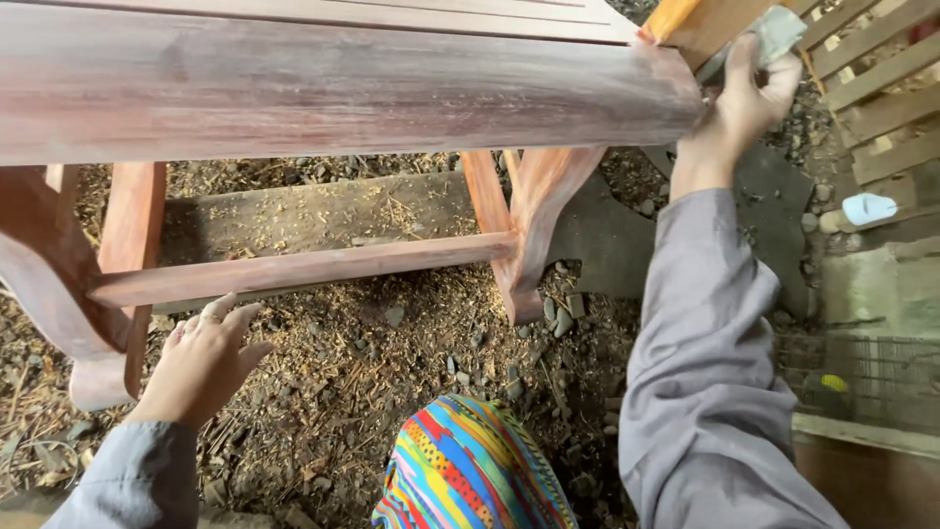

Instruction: The person sands a wooden chair frame with sandpaper to smooth the surface.

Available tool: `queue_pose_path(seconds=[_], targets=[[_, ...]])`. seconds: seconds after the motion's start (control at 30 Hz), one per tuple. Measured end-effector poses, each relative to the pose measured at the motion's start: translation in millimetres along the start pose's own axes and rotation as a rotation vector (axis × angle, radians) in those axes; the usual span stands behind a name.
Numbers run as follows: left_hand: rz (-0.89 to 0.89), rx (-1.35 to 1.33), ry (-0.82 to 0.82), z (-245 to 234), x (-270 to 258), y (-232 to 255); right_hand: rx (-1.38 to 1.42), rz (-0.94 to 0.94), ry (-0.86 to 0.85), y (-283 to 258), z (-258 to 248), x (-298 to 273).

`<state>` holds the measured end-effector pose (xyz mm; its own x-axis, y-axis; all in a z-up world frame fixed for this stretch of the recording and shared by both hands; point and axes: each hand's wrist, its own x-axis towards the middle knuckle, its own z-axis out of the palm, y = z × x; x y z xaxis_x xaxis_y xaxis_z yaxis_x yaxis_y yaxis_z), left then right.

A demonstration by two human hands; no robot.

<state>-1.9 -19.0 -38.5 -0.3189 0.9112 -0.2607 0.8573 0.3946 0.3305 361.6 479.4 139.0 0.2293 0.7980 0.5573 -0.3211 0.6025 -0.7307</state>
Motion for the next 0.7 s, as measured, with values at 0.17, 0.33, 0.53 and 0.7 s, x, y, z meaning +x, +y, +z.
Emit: queue_pose_path(seconds=[0.17, 0.33, 0.53, 0.7], targets=[[-0.009, -0.014, -0.024, 4.6, 4.0, 0.1, -0.108, 0.111, 0.075, 16.3, 5.6, -39.8], [0.041, 0.016, 0.021, 13.7, 7.3, -5.3, -0.456, 0.119, 0.182, -42.5, 30.2, -0.1], [0.030, 0.025, -0.002, 11.5, 6.9, -4.4, -0.112, -0.093, -0.154, -44.4, 12.2, 80.2], [0.040, 0.029, -0.001, 17.2, 8.8, -7.0, -0.107, 0.288, 0.174, -17.8, 14.4, -17.3]])
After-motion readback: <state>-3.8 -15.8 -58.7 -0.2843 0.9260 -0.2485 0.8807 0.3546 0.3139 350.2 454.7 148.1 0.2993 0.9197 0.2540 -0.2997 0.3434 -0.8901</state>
